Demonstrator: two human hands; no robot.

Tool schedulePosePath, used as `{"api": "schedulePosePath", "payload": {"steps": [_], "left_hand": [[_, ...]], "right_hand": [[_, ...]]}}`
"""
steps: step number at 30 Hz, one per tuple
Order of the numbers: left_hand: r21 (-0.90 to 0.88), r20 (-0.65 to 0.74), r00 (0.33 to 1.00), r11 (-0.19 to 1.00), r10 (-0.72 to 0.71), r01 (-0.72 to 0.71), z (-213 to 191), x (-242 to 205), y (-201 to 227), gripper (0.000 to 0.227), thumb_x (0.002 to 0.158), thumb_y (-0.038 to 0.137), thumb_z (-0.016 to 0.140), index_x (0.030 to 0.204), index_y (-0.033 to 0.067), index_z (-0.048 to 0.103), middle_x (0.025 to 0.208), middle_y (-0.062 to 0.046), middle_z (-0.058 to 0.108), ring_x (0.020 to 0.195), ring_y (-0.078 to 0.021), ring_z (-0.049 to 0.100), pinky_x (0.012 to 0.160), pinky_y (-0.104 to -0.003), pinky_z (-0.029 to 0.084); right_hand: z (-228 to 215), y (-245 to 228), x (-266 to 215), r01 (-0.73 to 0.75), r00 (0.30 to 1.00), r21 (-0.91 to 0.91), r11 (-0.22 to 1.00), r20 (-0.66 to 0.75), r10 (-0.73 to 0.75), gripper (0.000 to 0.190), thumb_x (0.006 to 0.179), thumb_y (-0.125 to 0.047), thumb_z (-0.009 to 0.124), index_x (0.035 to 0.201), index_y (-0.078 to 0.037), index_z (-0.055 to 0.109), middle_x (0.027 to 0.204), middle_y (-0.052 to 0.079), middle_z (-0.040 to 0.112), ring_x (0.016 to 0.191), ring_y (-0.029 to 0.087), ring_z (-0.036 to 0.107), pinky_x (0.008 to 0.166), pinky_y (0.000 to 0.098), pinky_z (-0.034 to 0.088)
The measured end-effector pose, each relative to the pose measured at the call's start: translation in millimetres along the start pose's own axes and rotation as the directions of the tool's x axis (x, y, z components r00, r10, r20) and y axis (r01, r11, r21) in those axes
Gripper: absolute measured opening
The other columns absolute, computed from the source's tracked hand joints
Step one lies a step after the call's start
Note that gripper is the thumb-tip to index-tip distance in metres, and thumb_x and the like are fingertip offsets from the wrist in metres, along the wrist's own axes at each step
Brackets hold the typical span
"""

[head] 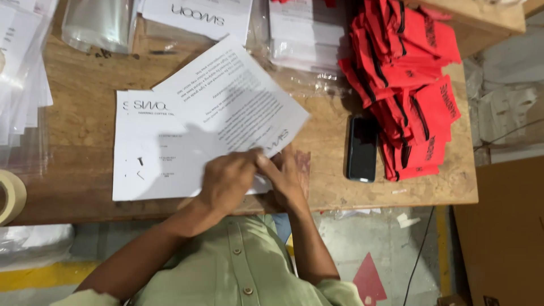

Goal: The person sorts through printed documents on a wooden workbench, folding several sheets and placing them into small red pouches labeled 'HARDWARE'.

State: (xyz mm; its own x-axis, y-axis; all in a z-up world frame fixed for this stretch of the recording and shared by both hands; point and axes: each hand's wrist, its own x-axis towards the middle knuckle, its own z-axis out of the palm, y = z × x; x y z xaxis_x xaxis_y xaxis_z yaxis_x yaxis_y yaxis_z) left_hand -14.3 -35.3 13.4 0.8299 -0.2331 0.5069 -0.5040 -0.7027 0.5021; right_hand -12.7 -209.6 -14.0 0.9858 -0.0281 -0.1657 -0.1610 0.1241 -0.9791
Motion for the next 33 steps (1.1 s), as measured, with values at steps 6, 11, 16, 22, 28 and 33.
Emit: {"api": "schedulePosePath", "payload": {"steps": [6,11,16,22,28,33], "left_hand": [[-0.249,0.153,0.978,0.963,0.144,-0.103,-0.6,-10.0,20.0,0.049,0.079,0.02,0.08,0.122,-0.0004,0.067,0.129,-0.014,0.064,0.112,-0.0322,0.062,0.094,-0.043,0.054],[-0.176,0.436,0.895,0.984,0.096,-0.02,5.2,-19.7,11.0,0.063,0.072,0.03,0.084,0.124,-0.0012,0.066,0.134,-0.014,0.055,0.119,-0.0353,0.05,0.1,-0.048,0.044],[-0.09,0.436,0.895,0.994,0.09,-0.056,11.7,-17.2,11.6,0.055,0.078,0.03,0.083,0.124,0.0036,0.068,0.137,-0.009,0.056,0.122,-0.0306,0.05,0.101,-0.047,0.045],[-0.037,0.383,0.922,0.998,0.056,-0.045,20.5,-11.1,24.5,0.061,0.075,0.045,0.083,0.114,0.0009,0.069,0.122,-0.013,0.056,0.11,-0.0321,0.048,0.091,-0.052,0.042],[0.015,0.321,0.945,0.997,0.066,-0.075,27.5,-15.7,23.9,0.036,0.082,0.032,0.078,0.103,0.0039,0.07,0.111,-0.009,0.058,0.105,-0.0278,0.048,0.085,-0.049,0.041],[-0.117,0.118,0.99,0.991,0.075,-0.061,43.7,-29.9,8.8,0.014,0.09,0.01,0.073,0.093,0.0066,0.06,0.093,-0.006,0.061,0.085,-0.0212,0.059,0.079,-0.045,0.049]], "right_hand": [[-19.3,-11.0,22.0,0.023,0.921,0.322,0.946,-0.375,0.105,0.031,0.096,-0.012,0.061,0.122,0.004,0.058,0.103,0.013,0.067,0.088,0.019,0.067,0.074,0.0315,0.057],[-49.8,5.0,37.1,0.079,0.943,0.329,0.941,-0.332,0.037,0.031,0.098,-0.006,0.057,0.124,0.012,0.055,0.11,0.018,0.068,0.095,0.021,0.07,0.084,0.0323,0.058],[-55.7,15.0,39.1,0.111,0.955,0.266,0.958,-0.294,-0.029,0.035,0.103,-0.006,0.057,0.128,0.018,0.055,0.112,0.019,0.067,0.096,0.021,0.067,0.085,0.0332,0.055],[-57.4,6.7,38.7,0.108,0.953,0.38,0.919,-0.302,0.013,0.036,0.1,-0.005,0.056,0.129,0.015,0.051,0.116,0.02,0.066,0.102,0.023,0.069,0.089,0.0352,0.058],[-61.2,8.8,37.7,0.102,0.956,0.421,0.901,-0.293,0.029,0.036,0.1,-0.005,0.057,0.129,0.014,0.051,0.117,0.022,0.066,0.104,0.024,0.069,0.091,0.0348,0.059],[-62.7,10.3,39.6,0.117,0.959,0.443,0.889,-0.284,0.015,0.036,0.1,-0.004,0.055,0.131,0.013,0.048,0.117,0.022,0.064,0.103,0.024,0.069,0.091,0.0349,0.06]]}}
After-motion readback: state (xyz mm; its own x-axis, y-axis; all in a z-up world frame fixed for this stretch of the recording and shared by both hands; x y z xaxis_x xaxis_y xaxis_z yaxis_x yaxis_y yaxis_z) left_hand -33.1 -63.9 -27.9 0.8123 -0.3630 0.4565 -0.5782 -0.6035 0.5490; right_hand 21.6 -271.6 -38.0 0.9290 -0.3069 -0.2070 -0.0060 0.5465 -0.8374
